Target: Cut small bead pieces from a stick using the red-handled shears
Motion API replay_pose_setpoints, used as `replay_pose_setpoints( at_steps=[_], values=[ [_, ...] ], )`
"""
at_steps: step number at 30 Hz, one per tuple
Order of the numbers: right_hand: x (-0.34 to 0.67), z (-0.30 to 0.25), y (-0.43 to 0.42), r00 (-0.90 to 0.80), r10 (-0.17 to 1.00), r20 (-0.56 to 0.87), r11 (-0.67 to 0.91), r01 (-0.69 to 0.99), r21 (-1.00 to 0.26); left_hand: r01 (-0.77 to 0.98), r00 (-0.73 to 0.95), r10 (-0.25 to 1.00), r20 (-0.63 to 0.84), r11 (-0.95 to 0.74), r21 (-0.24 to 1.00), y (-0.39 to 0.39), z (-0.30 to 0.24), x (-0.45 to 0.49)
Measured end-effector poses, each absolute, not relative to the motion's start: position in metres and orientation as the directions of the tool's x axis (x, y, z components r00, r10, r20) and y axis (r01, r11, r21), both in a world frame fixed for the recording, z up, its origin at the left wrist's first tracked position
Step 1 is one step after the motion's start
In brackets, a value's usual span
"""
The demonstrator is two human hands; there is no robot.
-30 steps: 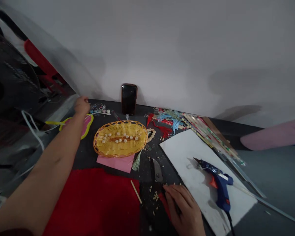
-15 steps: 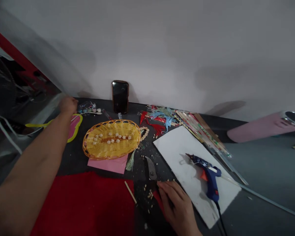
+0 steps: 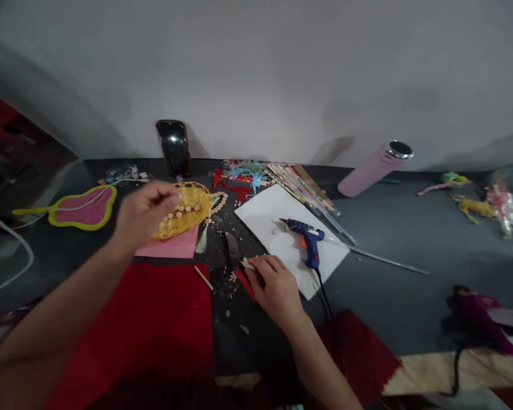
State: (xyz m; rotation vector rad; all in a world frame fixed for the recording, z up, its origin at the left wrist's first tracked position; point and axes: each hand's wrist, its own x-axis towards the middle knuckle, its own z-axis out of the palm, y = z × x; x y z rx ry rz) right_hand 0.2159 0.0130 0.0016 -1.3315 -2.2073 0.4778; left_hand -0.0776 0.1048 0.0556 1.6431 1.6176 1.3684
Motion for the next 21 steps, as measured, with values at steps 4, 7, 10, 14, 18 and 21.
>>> replay_pose_setpoints(
  at_steps=[4, 7, 10, 14, 18, 21],
  values=[
    [0.218, 0.007, 0.005, -0.45, 0.883, 0.131, 0.465, 0.802, -0.375, 0.508, 0.133, 0.985, 0.108, -0.161, 0.846, 0.043, 0.033, -0.034],
    [0.216, 0.005, -0.001, -0.457, 0.882, 0.114, 0.47, 0.836, -0.284, 0.519, 0.176, 0.983, 0.058, -0.142, 0.843, 0.015, 0.015, -0.022],
    [0.213, -0.003, -0.003, -0.476, 0.87, 0.127, 0.493, 0.83, -0.262, 0.511, 0.19, 0.979, 0.077, -0.165, 0.843, -0.003, 0.003, -0.019],
    [0.214, -0.017, 0.0, -0.481, 0.857, 0.186, 0.515, 0.811, -0.278, 0.603, 0.237, 0.967, 0.089, -0.218, 0.768, -0.016, -0.005, -0.018],
    [0.221, -0.02, 0.005, -0.398, 0.872, 0.285, 0.473, 0.834, -0.284, 0.698, 0.414, 0.905, 0.096, -0.383, 0.605, -0.022, -0.011, -0.016],
    [0.228, -0.014, 0.008, -0.353, 0.875, 0.332, 0.439, 0.867, -0.235, 0.723, 0.504, 0.856, 0.114, -0.49, 0.487, -0.024, -0.016, -0.014]
  ],
)
